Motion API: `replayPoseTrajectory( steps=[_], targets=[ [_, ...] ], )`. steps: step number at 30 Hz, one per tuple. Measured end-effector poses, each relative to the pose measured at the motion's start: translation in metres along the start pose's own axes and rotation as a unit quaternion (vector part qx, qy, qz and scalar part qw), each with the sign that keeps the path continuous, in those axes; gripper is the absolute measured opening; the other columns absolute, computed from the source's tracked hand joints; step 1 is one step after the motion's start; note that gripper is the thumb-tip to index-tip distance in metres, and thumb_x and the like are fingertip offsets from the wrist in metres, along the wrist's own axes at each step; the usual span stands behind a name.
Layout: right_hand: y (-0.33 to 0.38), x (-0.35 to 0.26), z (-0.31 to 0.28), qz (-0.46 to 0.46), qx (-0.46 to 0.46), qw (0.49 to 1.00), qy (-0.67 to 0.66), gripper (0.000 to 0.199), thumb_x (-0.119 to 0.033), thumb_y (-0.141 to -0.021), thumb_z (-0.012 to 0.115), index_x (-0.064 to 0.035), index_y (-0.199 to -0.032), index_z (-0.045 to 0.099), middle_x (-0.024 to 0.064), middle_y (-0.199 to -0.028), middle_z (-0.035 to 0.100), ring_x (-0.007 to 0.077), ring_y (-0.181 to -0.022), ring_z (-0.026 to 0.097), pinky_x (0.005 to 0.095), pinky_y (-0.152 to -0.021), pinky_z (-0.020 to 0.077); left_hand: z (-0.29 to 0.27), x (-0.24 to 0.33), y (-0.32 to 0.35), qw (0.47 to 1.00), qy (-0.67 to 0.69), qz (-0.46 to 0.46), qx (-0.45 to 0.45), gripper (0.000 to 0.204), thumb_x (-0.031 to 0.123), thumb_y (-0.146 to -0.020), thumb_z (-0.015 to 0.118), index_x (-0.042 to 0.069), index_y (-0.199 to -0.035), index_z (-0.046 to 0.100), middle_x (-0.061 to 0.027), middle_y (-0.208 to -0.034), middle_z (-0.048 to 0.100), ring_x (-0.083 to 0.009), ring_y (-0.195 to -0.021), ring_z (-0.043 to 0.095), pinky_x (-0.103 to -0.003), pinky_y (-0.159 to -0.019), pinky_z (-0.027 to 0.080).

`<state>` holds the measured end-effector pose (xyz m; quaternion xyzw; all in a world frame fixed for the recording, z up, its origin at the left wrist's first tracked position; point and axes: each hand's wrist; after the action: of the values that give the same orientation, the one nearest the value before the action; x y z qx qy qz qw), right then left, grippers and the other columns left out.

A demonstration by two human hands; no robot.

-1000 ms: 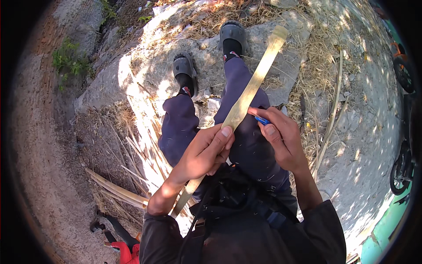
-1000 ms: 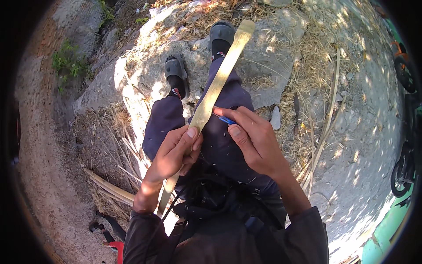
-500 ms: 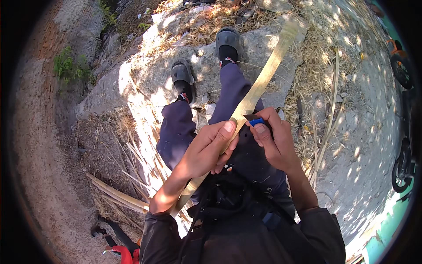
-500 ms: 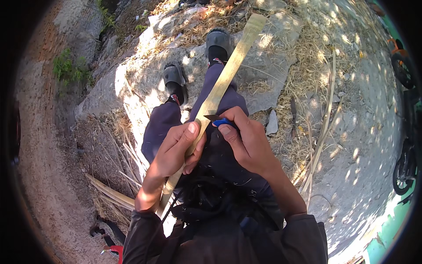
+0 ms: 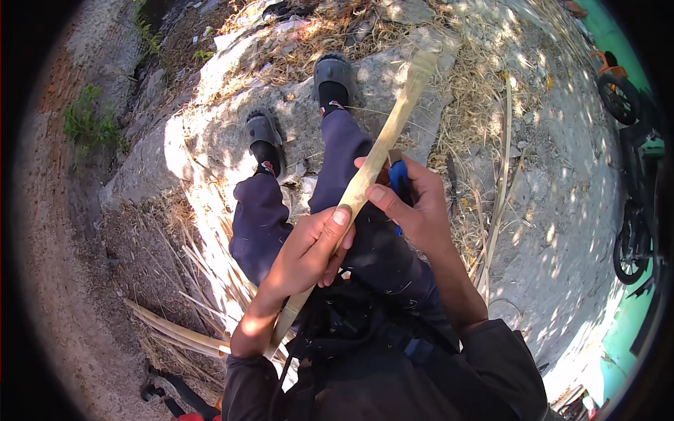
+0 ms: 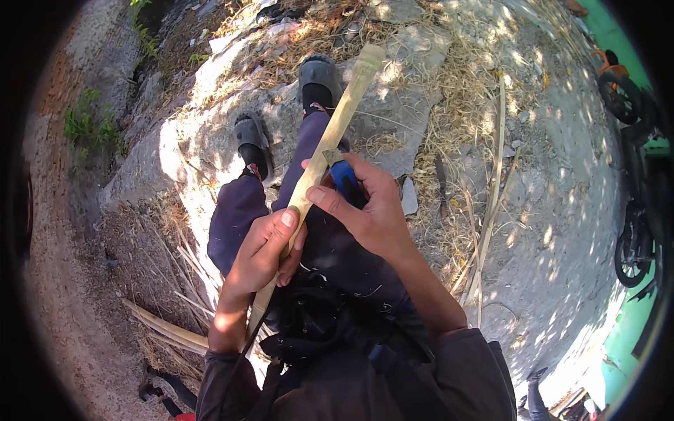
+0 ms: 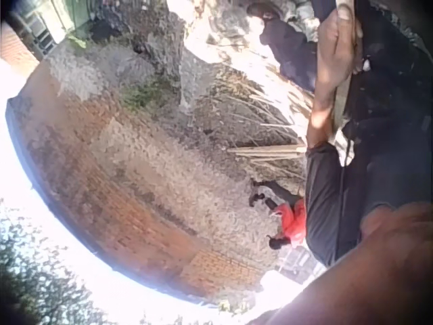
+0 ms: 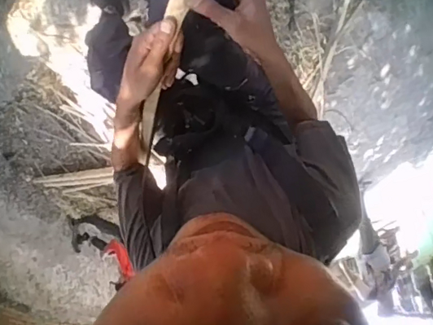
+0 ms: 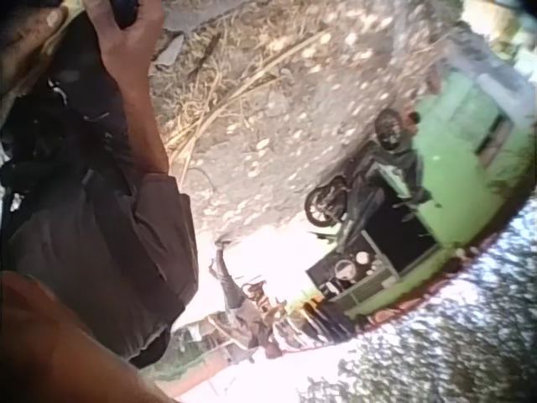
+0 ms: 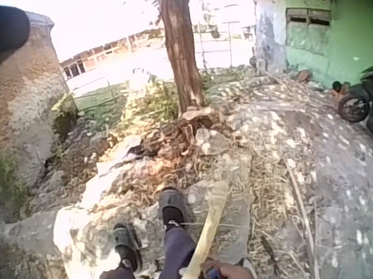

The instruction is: The person shapes a piece of bamboo by peeling it by hand and carving along its edges with a utility knife.

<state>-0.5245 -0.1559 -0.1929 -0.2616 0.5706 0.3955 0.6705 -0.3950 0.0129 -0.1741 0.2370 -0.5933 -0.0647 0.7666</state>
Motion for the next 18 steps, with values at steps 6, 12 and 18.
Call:
replayPoseTrajectory(
  steps=[6,12,18],
  targets=[
    [0.002,-0.006,-0.004,0.036,-0.004,0.999,-0.022,0.030,-0.020,-0.097,0.079,0.0014,-0.116,0.075,0.0040,-0.100,0.076,0.0080,-0.094,0.068,0.0278,-0.088,0.0533,0.001,0.017,0.005,0.983,-0.173,0.028,0.049,0.032,0.032,-0.109,0.062,0.002,-0.098,0.059,-0.0011,-0.061,0.054,-0.0083,-0.054,0.052,-0.027,-0.052,0.041],
    [0.008,-0.014,-0.002,-0.001,0.060,0.994,-0.089,0.026,-0.018,-0.098,0.077,-0.0004,-0.117,0.074,0.0026,-0.092,0.074,0.0030,-0.070,0.059,0.0219,-0.062,0.0448,0.006,0.048,0.005,0.914,-0.324,0.152,0.189,0.029,0.011,-0.091,0.083,0.000,-0.106,0.061,-0.0084,-0.081,0.067,-0.0151,-0.071,0.064,-0.030,-0.066,0.051],
    [0.000,-0.013,-0.003,-0.035,0.097,0.981,-0.165,0.030,-0.012,-0.101,0.070,0.0022,-0.127,0.066,-0.0004,-0.079,0.063,0.0011,-0.051,0.041,0.0201,-0.047,0.0267,0.004,0.072,0.002,0.837,-0.413,0.284,0.221,0.037,0.006,-0.085,0.086,0.001,-0.115,0.065,-0.0137,-0.107,0.071,-0.0245,-0.089,0.070,-0.035,-0.082,0.058]
  ],
)
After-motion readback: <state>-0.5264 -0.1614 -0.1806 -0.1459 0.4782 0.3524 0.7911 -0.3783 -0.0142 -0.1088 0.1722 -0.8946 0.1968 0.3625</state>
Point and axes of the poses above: each hand's wrist, its own y-axis away from the middle knuckle, its own z-axis out of the palm, x = y × z
